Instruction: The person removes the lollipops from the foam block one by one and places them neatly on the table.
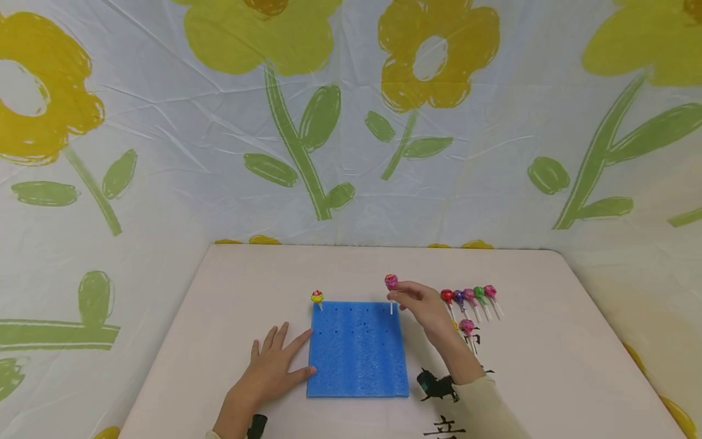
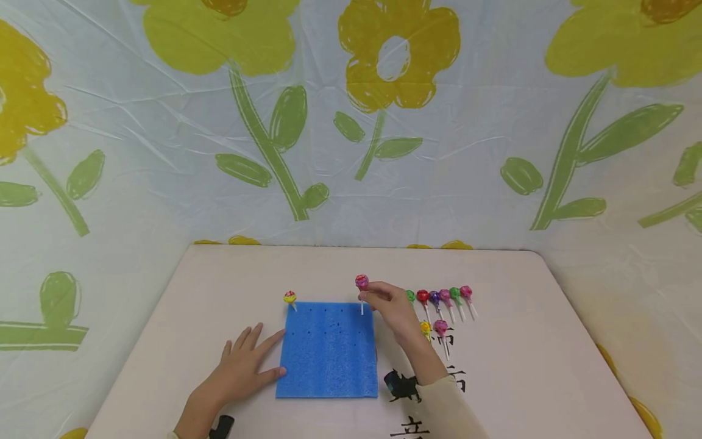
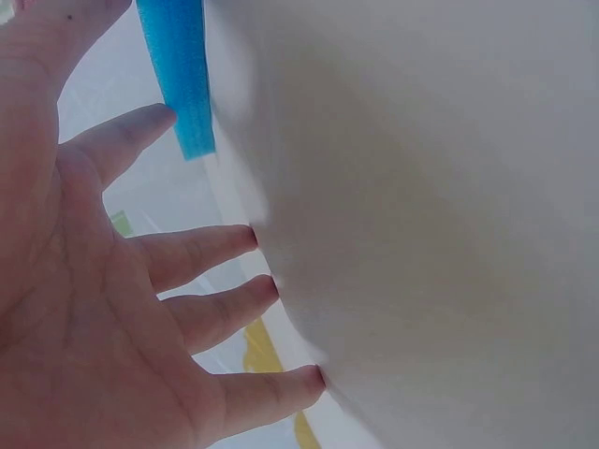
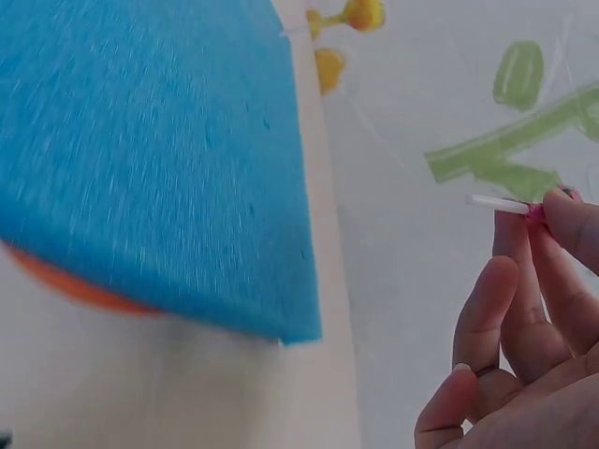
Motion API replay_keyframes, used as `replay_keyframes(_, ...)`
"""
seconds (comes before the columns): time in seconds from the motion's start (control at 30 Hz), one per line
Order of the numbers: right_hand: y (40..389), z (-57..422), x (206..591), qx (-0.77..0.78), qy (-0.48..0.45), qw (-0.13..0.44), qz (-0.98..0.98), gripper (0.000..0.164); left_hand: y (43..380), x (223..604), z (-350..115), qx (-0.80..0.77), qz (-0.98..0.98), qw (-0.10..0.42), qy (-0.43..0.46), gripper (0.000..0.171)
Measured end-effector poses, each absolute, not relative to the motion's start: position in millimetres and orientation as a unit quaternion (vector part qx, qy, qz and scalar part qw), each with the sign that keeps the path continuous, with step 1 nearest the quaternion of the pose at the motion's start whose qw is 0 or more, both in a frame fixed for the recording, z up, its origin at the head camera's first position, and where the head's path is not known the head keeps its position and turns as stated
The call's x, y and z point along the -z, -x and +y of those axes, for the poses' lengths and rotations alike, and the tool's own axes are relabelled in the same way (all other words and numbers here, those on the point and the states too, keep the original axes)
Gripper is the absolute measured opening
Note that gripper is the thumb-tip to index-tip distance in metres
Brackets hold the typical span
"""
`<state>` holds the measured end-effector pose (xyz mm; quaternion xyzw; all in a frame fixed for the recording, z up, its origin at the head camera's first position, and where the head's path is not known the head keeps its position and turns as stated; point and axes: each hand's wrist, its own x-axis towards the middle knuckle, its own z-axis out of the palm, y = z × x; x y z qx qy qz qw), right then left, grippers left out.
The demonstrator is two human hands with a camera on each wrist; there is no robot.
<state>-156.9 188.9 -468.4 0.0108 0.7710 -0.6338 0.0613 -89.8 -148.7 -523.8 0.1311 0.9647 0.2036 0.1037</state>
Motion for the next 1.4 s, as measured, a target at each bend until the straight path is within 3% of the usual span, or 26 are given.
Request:
replay_keyframes(0.4, 132, 254, 463, 0.577, -0.043, 0.050, 0.814, 0.041, 91, 524, -148, -0.202, 0.964, 0.112, -0.129, 0.076)
replay_keyframes(0.93, 107, 332, 472, 0.496, -0.131, 0.081, 0.854, 0.065, 90, 520, -148, -0.205, 0.964, 0.106, -0.128, 0.075)
replay_keyframes(1.4, 109, 363, 494, 0.450, -0.152, 0.106, 0.873, 0.056, 89, 523, -149, -0.211, 0.963, 0.113, -0.123, 0.076)
